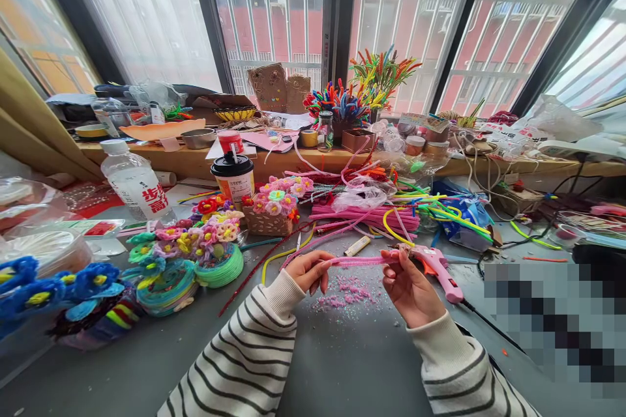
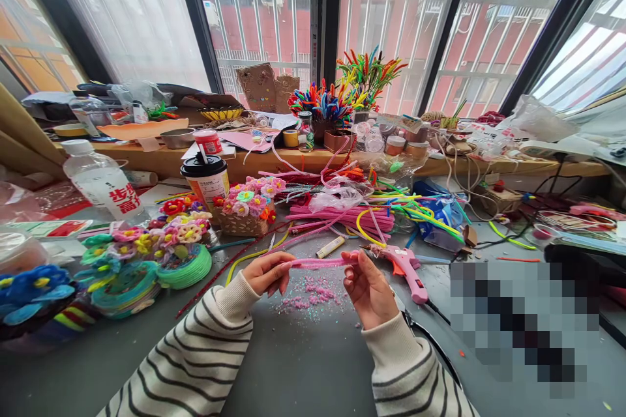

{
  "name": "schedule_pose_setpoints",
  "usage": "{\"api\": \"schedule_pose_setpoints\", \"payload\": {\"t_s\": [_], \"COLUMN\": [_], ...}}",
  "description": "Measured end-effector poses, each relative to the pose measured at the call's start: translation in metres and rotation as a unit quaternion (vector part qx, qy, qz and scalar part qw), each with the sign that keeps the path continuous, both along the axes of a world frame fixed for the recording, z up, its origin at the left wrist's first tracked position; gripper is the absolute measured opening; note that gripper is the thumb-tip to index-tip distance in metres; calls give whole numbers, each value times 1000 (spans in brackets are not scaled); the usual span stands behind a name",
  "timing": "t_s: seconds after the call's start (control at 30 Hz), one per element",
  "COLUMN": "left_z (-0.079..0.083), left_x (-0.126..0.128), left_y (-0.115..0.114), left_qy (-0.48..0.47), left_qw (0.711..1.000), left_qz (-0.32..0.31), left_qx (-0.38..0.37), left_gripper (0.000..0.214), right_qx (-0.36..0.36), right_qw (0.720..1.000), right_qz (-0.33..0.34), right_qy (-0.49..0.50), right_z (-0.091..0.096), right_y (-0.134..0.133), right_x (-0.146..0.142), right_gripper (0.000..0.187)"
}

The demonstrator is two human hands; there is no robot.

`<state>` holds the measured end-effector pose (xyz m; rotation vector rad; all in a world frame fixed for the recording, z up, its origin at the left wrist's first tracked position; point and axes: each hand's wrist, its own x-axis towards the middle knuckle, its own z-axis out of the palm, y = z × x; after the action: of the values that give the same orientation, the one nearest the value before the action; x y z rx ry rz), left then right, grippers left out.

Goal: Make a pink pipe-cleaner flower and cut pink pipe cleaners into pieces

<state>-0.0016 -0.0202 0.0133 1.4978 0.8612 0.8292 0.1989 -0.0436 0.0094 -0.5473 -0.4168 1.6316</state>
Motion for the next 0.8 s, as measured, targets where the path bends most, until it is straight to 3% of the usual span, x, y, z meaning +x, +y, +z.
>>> {"api": "schedule_pose_setpoints", "payload": {"t_s": [0.4,0.53,0.67,0.73,0.8], "left_z": [-1,-1,-2,-3,-2], "left_x": [-1,-1,-1,-1,-1], "left_y": [2,-1,-7,-9,-9], "left_qy": [98,100,128,136,147], "left_qw": [991,995,983,977,978], "left_qz": [65,14,-105,-146,-148], "left_qx": [58,-25,-81,-74,-21], "left_gripper": [35,37,38,39,39], "right_qx": [-16,-15,0,11,21], "right_qw": [999,998,996,996,995], "right_qz": [-29,-57,-74,-79,-79], "right_qy": [-15,-29,-38,-43,-49], "right_z": [0,-1,-4,-5,-4], "right_y": [0,0,1,2,2], "right_x": [0,1,3,3,3], "right_gripper": [17,19,17,15,13]}}
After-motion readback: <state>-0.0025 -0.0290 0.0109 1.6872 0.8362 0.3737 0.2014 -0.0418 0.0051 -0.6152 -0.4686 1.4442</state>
